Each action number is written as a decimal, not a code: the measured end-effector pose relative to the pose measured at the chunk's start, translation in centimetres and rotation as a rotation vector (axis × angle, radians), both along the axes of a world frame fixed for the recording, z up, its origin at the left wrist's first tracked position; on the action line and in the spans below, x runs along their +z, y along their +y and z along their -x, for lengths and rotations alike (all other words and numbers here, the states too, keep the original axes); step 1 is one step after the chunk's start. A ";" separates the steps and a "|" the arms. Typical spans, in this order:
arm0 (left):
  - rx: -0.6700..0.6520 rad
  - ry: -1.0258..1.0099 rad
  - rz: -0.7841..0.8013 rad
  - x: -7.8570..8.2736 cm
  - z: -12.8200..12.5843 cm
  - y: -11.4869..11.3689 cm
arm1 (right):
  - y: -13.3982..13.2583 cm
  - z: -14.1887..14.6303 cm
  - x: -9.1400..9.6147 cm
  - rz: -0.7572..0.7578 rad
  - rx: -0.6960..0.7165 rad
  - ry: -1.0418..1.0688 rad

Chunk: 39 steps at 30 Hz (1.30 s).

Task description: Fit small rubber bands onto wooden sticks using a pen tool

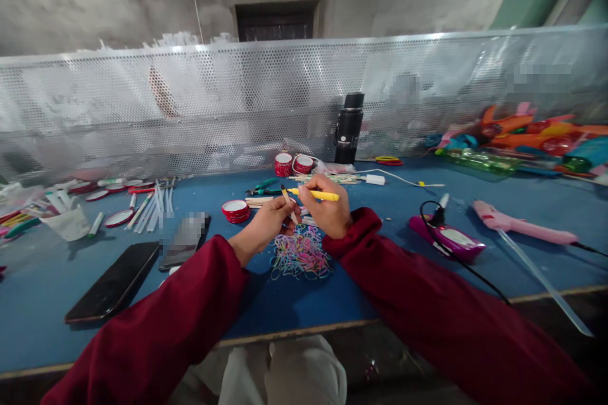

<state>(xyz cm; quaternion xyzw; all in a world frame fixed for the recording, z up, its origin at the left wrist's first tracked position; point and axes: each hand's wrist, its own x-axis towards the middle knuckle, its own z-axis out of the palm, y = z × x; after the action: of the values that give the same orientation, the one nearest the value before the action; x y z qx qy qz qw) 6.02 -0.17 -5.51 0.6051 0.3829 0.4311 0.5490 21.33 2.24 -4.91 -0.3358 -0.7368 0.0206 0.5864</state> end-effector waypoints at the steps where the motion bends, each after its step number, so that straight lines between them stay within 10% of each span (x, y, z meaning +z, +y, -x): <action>1: 0.002 0.003 0.003 0.0 0.0 0.0 | 0.0 0.0 0.0 0.004 0.005 -0.001; 39: 0.003 -0.004 0.027 0.2 -0.1 -0.2 | 0.1 0.0 0.0 0.014 -0.001 0.005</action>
<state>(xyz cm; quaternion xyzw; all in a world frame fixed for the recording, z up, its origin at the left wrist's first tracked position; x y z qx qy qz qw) 6.14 -0.35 -5.32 0.5961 0.3888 0.4277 0.5572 21.37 2.29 -4.86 -0.3404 -0.7350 0.0263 0.5858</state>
